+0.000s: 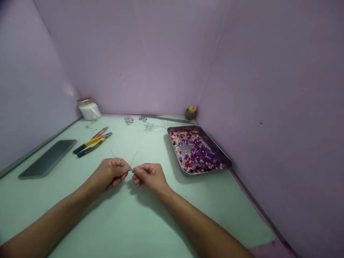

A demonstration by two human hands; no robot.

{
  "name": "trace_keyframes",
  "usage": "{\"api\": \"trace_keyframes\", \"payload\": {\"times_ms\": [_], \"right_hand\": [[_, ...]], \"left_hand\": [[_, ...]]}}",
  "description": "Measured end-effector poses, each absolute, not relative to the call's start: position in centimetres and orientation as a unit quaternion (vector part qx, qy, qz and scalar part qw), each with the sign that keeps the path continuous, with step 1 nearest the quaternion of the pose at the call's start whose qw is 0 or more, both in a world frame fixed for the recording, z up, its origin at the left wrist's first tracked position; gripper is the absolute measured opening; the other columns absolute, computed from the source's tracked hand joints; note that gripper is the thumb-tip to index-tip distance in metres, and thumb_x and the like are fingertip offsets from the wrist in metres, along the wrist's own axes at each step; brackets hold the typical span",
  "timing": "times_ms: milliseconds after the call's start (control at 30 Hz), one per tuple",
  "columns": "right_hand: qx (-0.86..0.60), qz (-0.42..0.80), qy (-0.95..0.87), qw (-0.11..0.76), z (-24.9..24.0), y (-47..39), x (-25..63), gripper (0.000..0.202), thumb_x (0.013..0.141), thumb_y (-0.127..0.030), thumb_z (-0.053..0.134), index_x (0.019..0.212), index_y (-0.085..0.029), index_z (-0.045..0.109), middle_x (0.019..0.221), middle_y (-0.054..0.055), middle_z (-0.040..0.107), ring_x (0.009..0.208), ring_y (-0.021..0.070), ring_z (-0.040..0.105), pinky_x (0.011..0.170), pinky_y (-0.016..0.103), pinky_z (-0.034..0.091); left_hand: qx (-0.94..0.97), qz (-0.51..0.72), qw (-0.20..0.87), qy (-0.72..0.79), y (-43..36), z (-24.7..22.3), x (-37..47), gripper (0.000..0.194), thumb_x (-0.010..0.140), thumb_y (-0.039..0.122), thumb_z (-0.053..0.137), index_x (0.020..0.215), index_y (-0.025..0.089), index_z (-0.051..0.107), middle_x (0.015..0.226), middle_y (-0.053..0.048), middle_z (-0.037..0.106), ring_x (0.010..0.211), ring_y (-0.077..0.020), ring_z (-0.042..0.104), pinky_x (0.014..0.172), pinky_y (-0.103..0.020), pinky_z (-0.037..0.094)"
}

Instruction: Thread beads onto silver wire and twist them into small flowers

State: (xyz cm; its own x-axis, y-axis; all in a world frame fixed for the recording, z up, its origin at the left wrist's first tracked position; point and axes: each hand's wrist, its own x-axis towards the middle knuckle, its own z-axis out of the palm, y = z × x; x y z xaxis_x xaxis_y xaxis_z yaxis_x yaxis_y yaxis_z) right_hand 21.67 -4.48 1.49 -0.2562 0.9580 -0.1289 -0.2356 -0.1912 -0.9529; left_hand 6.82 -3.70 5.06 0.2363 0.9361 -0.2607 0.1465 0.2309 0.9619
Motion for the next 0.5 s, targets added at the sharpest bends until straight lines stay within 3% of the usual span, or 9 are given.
{"api": "trace_keyframes", "payload": {"times_ms": [233,333,500], "right_hand": [[-0.35,0.684,-0.421,0.482,1.33,-4.64,21.78,0.023,0.062,-0.035,0.066,0.066,-0.012,0.063,0.053,-0.001,0.059,0.042,0.0057,0.05,0.045,0.019,0.043],[-0.314,0.706,-0.404,0.49,1.39,-4.73,21.86,0.023,0.062,-0.035,0.067,0.066,-0.013,0.062,0.053,-0.002,0.058,0.042,0.005,0.049,0.045,0.019,0.044],[-0.309,0.708,-0.414,0.48,1.45,-4.58,21.94,0.023,0.065,-0.035,0.065,0.067,-0.012,0.062,0.055,-0.001,0.058,0.043,0.0059,0.051,0.047,0.02,0.045]], "left_hand": [[0.421,0.347,0.709,0.447,-3.67,4.65,6.73,0.015,0.061,0.023,0.06,0.056,0.014,0.048,0.041,0.006,0.043,0.028,0.0005,0.021,0.03,-0.014,0.006],[0.389,0.354,0.755,0.393,-3.75,4.42,6.75,0.015,0.061,0.023,0.06,0.057,0.014,0.049,0.04,0.007,0.043,0.028,0.0016,0.019,0.03,-0.014,0.007],[0.417,0.358,0.734,0.399,-3.69,4.37,6.54,0.017,0.065,0.024,0.059,0.059,0.013,0.049,0.043,0.006,0.045,0.028,0.0016,0.021,0.03,-0.014,0.007]]}}
